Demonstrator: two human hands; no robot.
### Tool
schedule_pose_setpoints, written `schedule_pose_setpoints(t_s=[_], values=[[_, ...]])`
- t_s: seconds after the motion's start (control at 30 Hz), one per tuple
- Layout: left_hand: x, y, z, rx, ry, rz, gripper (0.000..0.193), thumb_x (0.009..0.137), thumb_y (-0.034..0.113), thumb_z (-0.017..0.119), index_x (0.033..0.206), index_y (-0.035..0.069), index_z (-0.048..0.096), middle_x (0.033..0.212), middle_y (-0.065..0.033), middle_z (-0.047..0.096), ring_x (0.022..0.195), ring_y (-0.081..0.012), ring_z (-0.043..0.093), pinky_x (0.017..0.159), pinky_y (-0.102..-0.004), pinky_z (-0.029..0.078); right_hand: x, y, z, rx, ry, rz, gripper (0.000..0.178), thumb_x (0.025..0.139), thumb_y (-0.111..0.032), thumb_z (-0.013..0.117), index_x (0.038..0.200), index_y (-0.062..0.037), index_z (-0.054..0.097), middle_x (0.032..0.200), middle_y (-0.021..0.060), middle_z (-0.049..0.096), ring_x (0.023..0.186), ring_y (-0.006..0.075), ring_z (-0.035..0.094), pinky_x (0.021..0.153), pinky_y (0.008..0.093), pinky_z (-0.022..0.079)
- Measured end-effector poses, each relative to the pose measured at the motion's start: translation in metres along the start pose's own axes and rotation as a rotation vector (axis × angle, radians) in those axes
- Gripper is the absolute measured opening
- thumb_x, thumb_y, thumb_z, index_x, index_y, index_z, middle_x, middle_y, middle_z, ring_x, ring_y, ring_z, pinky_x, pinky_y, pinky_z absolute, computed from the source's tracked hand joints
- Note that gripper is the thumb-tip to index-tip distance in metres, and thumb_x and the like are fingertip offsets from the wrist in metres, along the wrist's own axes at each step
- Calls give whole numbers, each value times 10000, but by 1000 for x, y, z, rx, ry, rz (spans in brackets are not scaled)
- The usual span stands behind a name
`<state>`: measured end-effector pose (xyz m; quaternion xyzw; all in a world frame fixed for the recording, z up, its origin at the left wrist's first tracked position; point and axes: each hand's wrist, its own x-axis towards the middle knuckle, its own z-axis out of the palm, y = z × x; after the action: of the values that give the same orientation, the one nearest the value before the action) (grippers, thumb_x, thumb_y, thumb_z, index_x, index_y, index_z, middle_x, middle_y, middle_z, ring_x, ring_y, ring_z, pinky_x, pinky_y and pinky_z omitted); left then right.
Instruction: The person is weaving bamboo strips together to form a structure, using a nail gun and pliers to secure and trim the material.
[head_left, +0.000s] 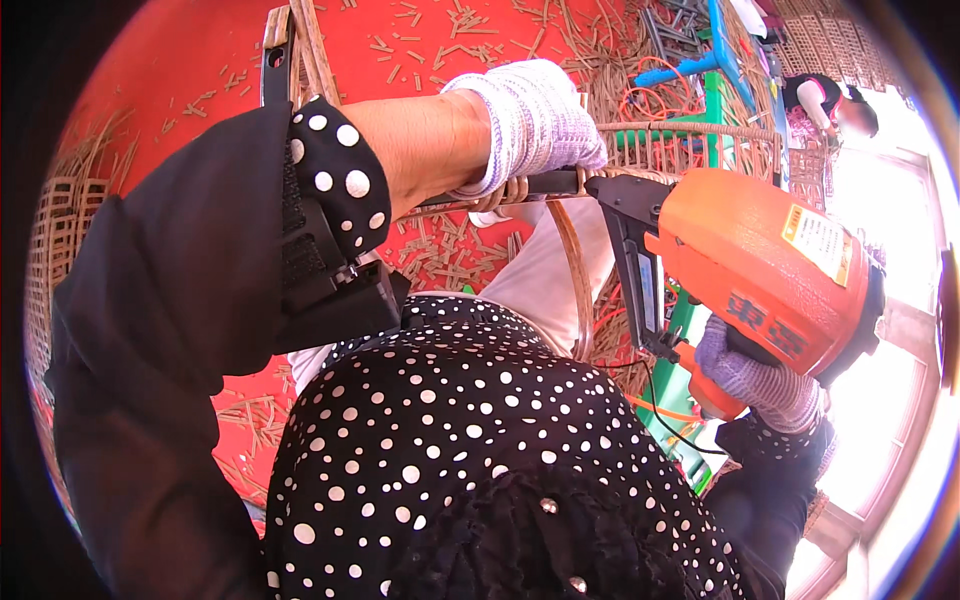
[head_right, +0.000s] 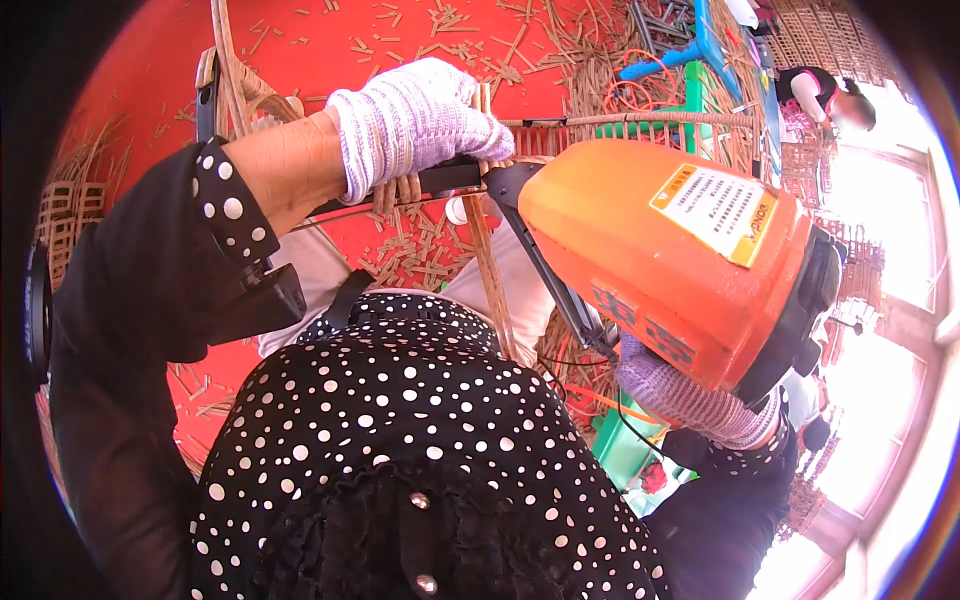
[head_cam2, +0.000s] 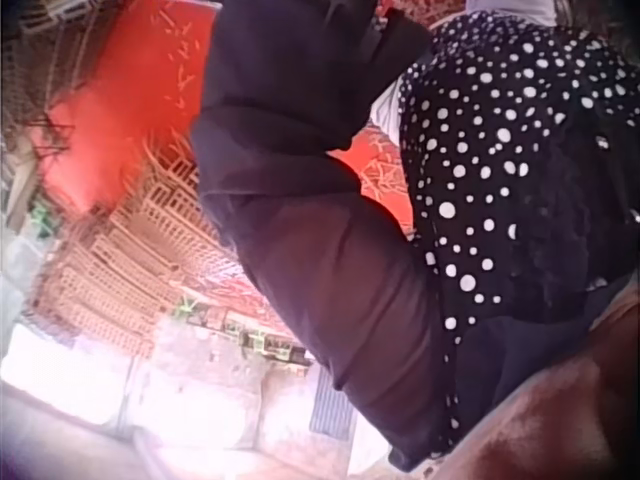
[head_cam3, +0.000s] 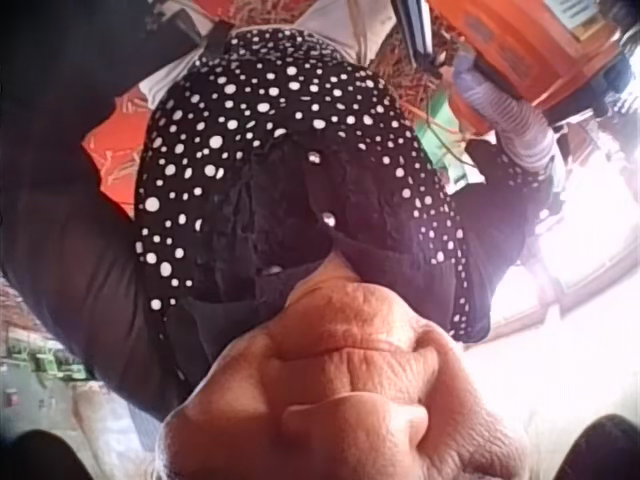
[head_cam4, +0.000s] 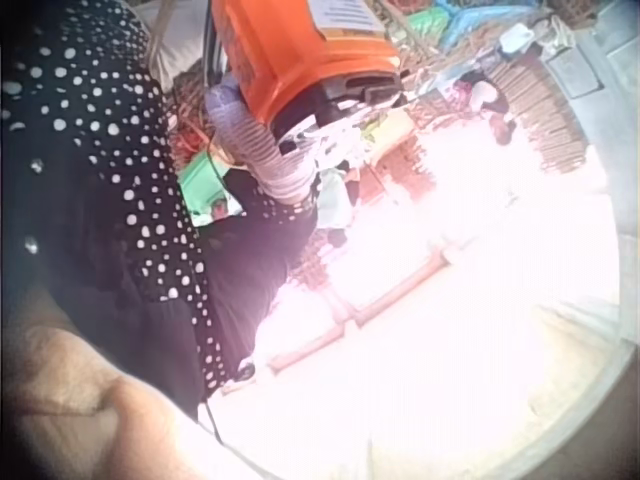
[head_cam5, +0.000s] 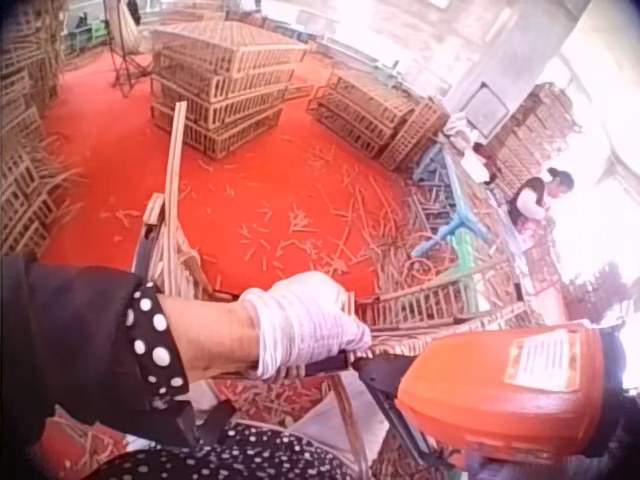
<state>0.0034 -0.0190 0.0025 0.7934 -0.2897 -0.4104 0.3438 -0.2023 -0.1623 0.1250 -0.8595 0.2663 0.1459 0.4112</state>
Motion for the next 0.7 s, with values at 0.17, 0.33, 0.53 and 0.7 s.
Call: schedule_pose_setpoints(t_s=[0.17,0.33,0.53,0.7], values=[[-7,-4,-4,150,74,211,354,709,415,625,732,64,670,627,-110,616,542,-208,597,528,-334,476,1,-8,4,-69,-27,-2,137,710,-36,606,847,-25,592,673,52,589,579,144,579,527,279,470],[-5,1,-4,134,64,182,346,710,407,622,733,65,671,617,-109,616,534,-206,597,529,-331,479,2,-16,3,-155,-43,11,130,717,-37,602,846,-27,595,675,50,592,580,141,580,526,280,470],[-17,13,-10,-13,-37,-24,288,719,302,619,857,55,673,751,-123,653,680,-252,635,626,-360,497,8,-30,1,-294,-67,29,121,724,-39,597,845,-30,597,678,48,596,580,137,582,526,281,469],[-12,2,-5,48,45,201,327,702,361,633,751,39,658,589,-98,605,474,-191,573,474,-322,476,7,-39,-1,-385,-68,38,115,731,-40,594,845,-32,600,680,45,599,580,134,583,526,281,469]])
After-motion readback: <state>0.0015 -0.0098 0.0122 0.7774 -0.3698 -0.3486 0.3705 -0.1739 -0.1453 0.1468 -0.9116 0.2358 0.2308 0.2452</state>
